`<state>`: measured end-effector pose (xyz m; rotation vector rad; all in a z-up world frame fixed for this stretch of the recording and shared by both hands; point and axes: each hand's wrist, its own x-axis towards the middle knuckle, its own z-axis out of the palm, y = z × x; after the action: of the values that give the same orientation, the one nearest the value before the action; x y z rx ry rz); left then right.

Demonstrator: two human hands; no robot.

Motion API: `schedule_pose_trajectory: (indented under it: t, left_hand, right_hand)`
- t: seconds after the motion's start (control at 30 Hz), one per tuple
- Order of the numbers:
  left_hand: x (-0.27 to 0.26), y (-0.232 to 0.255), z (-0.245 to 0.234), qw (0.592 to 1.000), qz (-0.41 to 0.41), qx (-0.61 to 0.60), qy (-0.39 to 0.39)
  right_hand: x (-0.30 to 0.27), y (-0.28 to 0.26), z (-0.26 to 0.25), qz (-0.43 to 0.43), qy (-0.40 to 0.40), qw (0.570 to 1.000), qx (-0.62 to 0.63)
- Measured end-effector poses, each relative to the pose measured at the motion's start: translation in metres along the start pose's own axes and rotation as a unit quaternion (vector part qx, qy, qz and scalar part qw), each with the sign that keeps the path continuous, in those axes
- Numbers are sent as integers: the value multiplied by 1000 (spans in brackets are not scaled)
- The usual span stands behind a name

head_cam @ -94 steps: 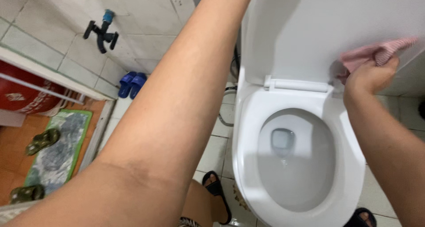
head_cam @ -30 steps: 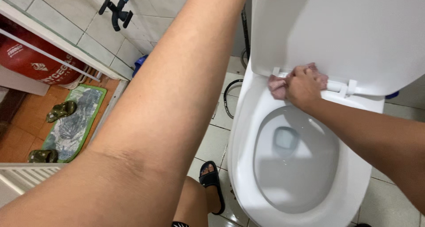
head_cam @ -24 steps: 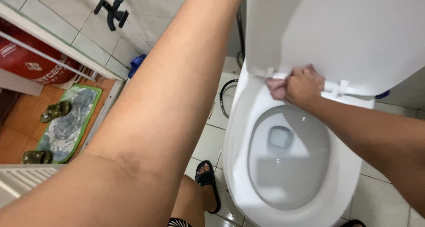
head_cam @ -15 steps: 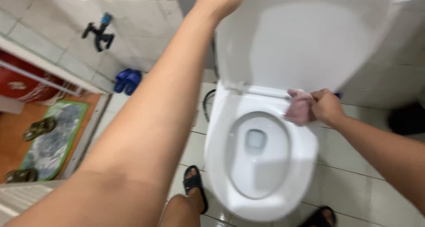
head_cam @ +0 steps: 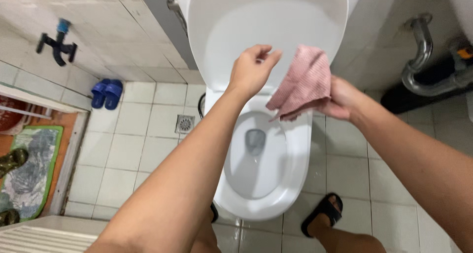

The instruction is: The person wipes the toilet seat and lid with a pink cloth, then opens the lid and wipes the underside and rim of the bowl. The cloth is folded and refolded during the process.

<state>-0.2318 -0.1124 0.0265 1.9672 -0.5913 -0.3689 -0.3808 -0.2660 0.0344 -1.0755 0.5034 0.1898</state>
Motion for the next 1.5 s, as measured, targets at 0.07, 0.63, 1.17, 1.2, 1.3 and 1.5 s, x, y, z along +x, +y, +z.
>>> schedule_pose_trajectory:
  t: [0.07, 0.63, 1.17, 1.2, 1.3, 1.5]
  left_hand:
    - [4, 0, 8, 999, -17, -7, -28]
    - [-31, -121, 40, 955, -193, 24, -222]
    - [-69, -225, -61, 942, -303, 130, -64]
    - [-67, -228, -61, 946, -291, 129, -63]
    - [-57, -237, -61, 955, -261, 124, -61]
    - [-41, -241, -50, 961, -240, 117, -67]
  right_hand:
    - [1, 1, 4, 3, -10, 998, -59]
    - [36, 84, -30, 110, 76, 970, -201]
    - [184, 123, 19, 32, 74, 448, -890]
    - [193, 130, 17, 23, 77, 462, -883]
    - [222, 143, 13, 21, 95, 557, -825]
    - [272, 153, 31, -24, 151, 642, -751]
